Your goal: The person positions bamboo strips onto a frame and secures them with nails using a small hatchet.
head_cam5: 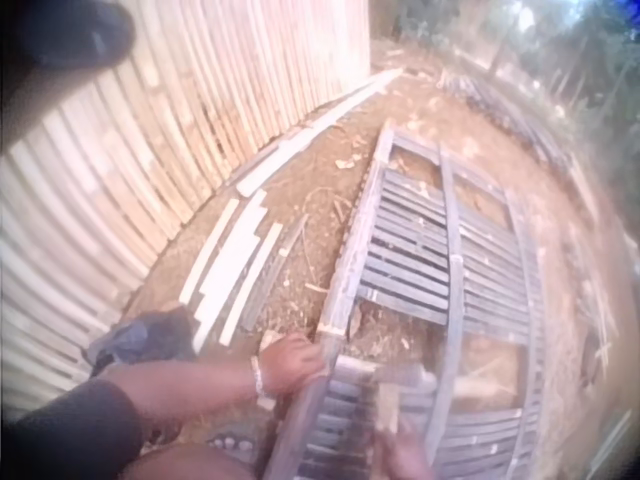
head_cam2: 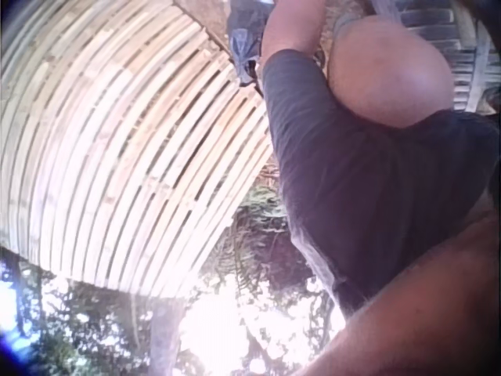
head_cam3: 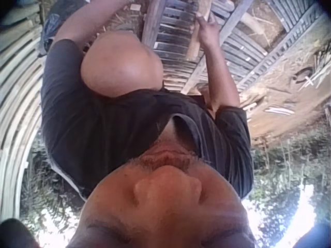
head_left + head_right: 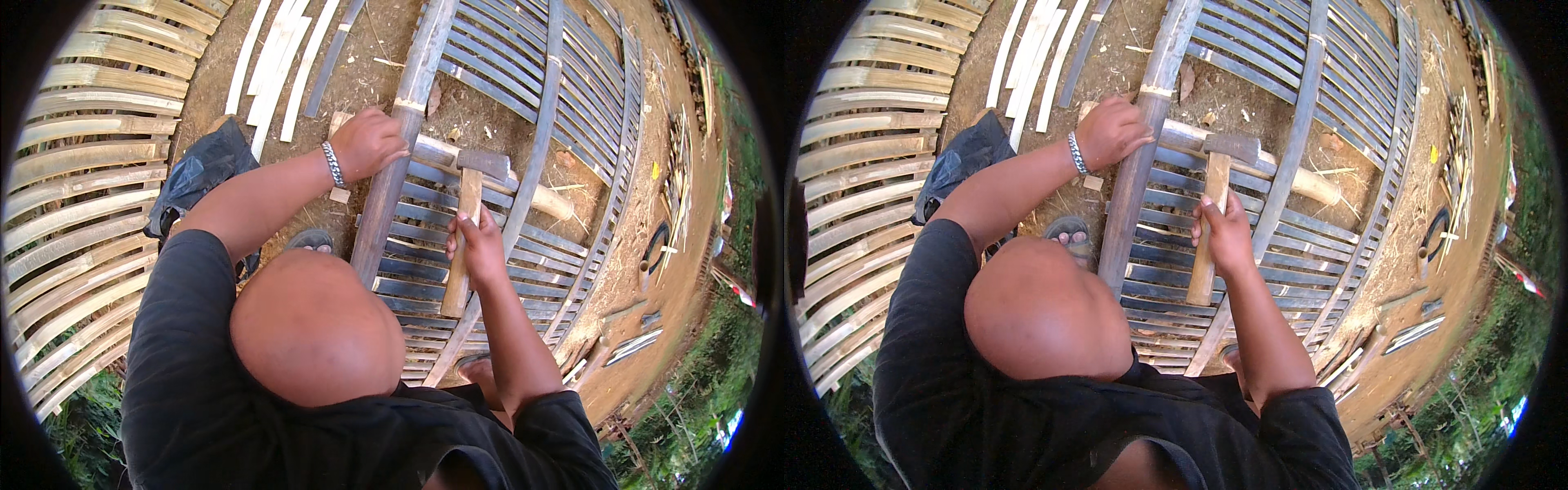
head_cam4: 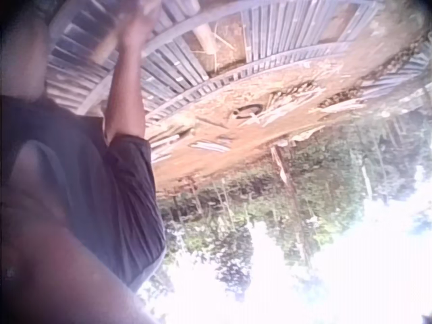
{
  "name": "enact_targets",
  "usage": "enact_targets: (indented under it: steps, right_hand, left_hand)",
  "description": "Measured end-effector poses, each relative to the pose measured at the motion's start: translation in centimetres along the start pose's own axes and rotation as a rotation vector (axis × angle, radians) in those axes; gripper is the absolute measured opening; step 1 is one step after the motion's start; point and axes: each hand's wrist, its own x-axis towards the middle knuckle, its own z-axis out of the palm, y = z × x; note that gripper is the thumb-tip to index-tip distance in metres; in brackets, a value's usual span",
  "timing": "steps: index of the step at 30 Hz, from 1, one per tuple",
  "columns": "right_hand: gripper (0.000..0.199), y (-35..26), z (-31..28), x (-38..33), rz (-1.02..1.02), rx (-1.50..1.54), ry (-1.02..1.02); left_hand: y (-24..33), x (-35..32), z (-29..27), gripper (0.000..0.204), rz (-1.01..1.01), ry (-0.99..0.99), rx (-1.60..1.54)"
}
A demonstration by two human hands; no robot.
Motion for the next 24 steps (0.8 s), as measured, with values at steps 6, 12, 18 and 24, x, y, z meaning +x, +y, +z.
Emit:
enact_targets:
  steps: [6,12,18,24]
  right_hand:
    - [0.022,0.6,-0.5,-0.9,0.021,-0.049,-0.028]
    - [0.020,1.5,-0.3,-1.2,0.032,-0.066,-0.058]
    - [0.039,1.1,1.1,-0.8,-0.036,-0.260,-0.106]
    - [0.051,-8.5,4.0,2.5,-0.301,-0.820,-0.017]
  left_hand:
    - [-2.9,2.2,-1.3,0.016,0.252,-0.193,0.024]
    - [-1.6,0.5,-0.2,0.016,0.206,-0.089,0.012]
    - [0.9,-0.6,-0.2,0.045,-0.227,0.056,-0.076]
    - [8.6,-5.8,2.1,0.079,-0.831,0.162,-0.290]
